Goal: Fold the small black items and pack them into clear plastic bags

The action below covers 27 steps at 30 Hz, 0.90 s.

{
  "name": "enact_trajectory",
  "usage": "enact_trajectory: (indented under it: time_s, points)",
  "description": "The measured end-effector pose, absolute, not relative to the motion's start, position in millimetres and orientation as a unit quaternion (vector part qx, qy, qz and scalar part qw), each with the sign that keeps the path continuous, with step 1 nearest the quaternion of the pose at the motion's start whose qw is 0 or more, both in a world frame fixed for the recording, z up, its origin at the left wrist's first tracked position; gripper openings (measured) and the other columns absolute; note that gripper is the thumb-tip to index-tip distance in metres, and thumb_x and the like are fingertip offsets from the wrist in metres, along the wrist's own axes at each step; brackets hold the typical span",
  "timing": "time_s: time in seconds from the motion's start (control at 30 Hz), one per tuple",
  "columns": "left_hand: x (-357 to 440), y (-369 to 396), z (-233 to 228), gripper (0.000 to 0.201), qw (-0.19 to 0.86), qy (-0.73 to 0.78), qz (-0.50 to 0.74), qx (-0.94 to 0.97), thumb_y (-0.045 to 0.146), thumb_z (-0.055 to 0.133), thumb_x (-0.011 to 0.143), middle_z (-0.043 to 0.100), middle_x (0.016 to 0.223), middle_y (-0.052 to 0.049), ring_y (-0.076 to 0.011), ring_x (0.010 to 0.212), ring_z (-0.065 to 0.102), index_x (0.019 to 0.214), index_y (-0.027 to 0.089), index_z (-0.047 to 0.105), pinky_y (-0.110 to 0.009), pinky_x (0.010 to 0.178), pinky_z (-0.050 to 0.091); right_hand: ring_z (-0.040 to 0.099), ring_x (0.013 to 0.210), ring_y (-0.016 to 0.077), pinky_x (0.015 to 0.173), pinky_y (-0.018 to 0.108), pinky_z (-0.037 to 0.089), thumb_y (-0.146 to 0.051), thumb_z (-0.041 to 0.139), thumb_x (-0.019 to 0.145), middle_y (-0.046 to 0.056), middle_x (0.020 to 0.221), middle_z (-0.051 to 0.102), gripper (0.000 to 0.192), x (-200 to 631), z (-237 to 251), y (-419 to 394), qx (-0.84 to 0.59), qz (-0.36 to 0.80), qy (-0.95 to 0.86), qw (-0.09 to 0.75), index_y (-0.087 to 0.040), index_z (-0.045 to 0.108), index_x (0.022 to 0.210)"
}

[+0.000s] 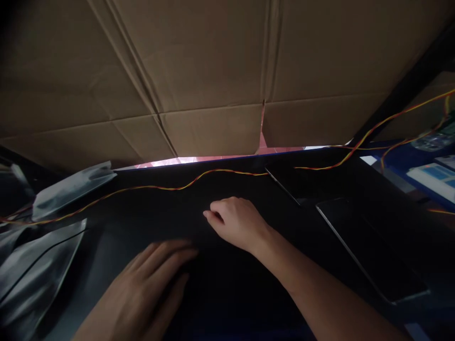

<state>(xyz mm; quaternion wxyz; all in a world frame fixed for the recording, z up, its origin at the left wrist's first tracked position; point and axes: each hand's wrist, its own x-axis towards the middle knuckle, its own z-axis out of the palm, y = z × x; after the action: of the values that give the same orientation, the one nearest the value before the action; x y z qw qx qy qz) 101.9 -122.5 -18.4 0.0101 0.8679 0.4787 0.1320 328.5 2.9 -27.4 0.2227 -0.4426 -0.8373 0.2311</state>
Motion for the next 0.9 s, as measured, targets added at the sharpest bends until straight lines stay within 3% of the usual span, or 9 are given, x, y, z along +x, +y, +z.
enact_trajectory:
  time_s: [0.1, 0.27, 0.4, 0.57, 0.9]
  points:
    - [125.6, -58.7, -3.6, 0.039, 0.017, 0.484, 0.067, 0.873, 0.021, 0.057, 0.1, 0.072, 0.135, -0.012, -0.0338, 0.113, 0.071, 0.139, 0.02, 0.064, -0.051, 0.087, 0.064, 0.044, 0.058, 0.011, 0.06, 0.03, 0.026, -0.029, 0.06, 0.106, -0.004, 0.062, 0.053, 0.043, 329.3, -32.5, 8.7, -0.448, 0.222, -0.832, 0.239, -0.021, 0.044, 0.066]
    - [125.4, -4.9, -23.0, 0.029, 0.02, 0.449, 0.086, 0.889, 0.024, 0.055, 0.104, 0.068, 0.14, -0.014, -0.0355, 0.124, 0.064, 0.13, 0.018, 0.067, -0.054, 0.098, 0.057, 0.044, 0.058, 0.0118, 0.06, 0.031, 0.024, -0.025, 0.054, 0.106, -0.004, 0.062, 0.053, 0.039, 328.1, -46.4, 17.5, -0.489, 0.187, -0.807, 0.273, -0.021, 0.049, 0.068]
    - [94.8, 5.5, -39.5, 0.034, 0.041, 0.406, 0.116, 0.905, 0.031, 0.049, 0.11, 0.066, 0.148, -0.012, -0.0334, 0.133, 0.062, 0.14, 0.024, 0.064, -0.055, 0.106, 0.052, 0.047, 0.062, 0.0116, 0.062, 0.03, 0.024, -0.028, 0.06, 0.103, -0.003, 0.066, 0.058, 0.036, 327.3, -51.9, 17.2, -0.478, 0.181, -0.818, 0.265, -0.021, 0.053, 0.069]
    - [46.5, 18.1, -43.8, 0.033, 0.049, 0.388, 0.138, 0.91, 0.035, 0.053, 0.111, 0.068, 0.146, -0.005, -0.0308, 0.135, 0.062, 0.142, 0.033, 0.063, -0.052, 0.108, 0.048, 0.043, 0.056, 0.009, 0.058, 0.027, 0.026, -0.03, 0.058, 0.105, -0.006, 0.061, 0.051, 0.043, 329.6, -49.5, 20.5, -0.477, 0.21, -0.81, 0.271, -0.021, 0.043, 0.066]
    - [43.1, 18.9, -42.4, 0.039, 0.059, 0.391, 0.146, 0.907, 0.037, 0.058, 0.108, 0.064, 0.151, -0.006, -0.0331, 0.139, 0.061, 0.146, 0.034, 0.064, -0.052, 0.112, 0.051, 0.041, 0.057, 0.008, 0.058, 0.027, 0.025, -0.027, 0.063, 0.102, -0.007, 0.062, 0.049, 0.044, 330.4, -46.4, 22.2, -0.459, 0.219, -0.82, 0.264, -0.02, 0.043, 0.064]
